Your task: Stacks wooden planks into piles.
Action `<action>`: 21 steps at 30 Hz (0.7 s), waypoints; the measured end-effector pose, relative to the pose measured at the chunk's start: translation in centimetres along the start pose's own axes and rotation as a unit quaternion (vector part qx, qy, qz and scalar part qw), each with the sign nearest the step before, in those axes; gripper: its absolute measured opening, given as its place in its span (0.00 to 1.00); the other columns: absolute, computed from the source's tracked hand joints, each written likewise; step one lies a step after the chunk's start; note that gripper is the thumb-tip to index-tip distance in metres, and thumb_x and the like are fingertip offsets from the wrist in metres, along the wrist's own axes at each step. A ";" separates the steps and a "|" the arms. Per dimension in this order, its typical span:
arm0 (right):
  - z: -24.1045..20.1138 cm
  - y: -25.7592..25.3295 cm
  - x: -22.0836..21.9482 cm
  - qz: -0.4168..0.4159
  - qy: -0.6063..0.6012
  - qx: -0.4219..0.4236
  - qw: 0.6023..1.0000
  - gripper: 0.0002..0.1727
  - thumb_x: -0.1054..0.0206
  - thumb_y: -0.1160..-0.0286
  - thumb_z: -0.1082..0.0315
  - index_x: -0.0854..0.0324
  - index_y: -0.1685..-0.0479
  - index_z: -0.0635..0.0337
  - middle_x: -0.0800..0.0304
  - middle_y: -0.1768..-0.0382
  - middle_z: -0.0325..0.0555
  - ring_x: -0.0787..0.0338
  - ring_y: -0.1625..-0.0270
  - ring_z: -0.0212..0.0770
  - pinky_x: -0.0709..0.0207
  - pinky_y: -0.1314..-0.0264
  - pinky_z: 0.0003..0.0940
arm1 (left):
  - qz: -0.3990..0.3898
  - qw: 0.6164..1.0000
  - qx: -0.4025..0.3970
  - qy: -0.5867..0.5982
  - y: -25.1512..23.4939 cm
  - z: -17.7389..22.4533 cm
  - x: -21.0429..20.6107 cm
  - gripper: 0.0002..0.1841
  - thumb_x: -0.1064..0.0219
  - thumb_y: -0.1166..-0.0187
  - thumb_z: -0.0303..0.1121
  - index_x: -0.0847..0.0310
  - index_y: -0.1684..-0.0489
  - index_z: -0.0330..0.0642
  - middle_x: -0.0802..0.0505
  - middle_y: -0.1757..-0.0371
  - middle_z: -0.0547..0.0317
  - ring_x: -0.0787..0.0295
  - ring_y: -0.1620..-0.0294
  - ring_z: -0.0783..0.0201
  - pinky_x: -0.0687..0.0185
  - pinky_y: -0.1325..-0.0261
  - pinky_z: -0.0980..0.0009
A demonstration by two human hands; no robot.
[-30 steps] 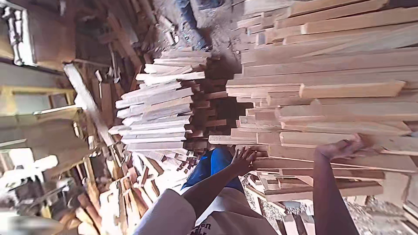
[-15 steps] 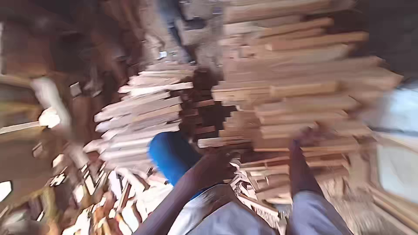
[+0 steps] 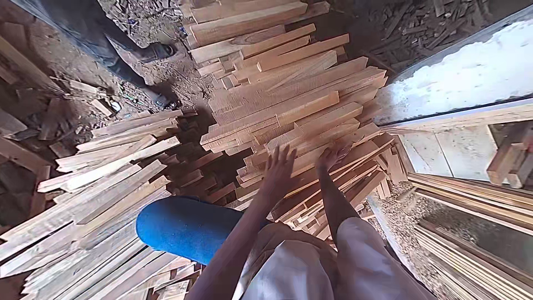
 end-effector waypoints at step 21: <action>-0.6 0.0 0.1 -0.001 -0.005 0.005 1.000 0.27 0.43 0.33 0.66 0.19 0.31 0.61 0.58 0.09 0.77 0.60 0.09 0.81 0.55 0.19 0.82 | -0.016 0.990 0.011 -0.141 -11.9 0.4 -4.9 0.68 0.17 0.53 0.66 0.64 0.04 0.76 0.62 0.02 0.52 0.72 0.03 0.38 0.67 0.13 0.28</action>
Point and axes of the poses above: each hand's wrist, its own y-axis away from the middle knuckle, its own x-axis out of the back of the hand, z = x × y, the point moved 1 cm from there along -y, towards the middle knuckle
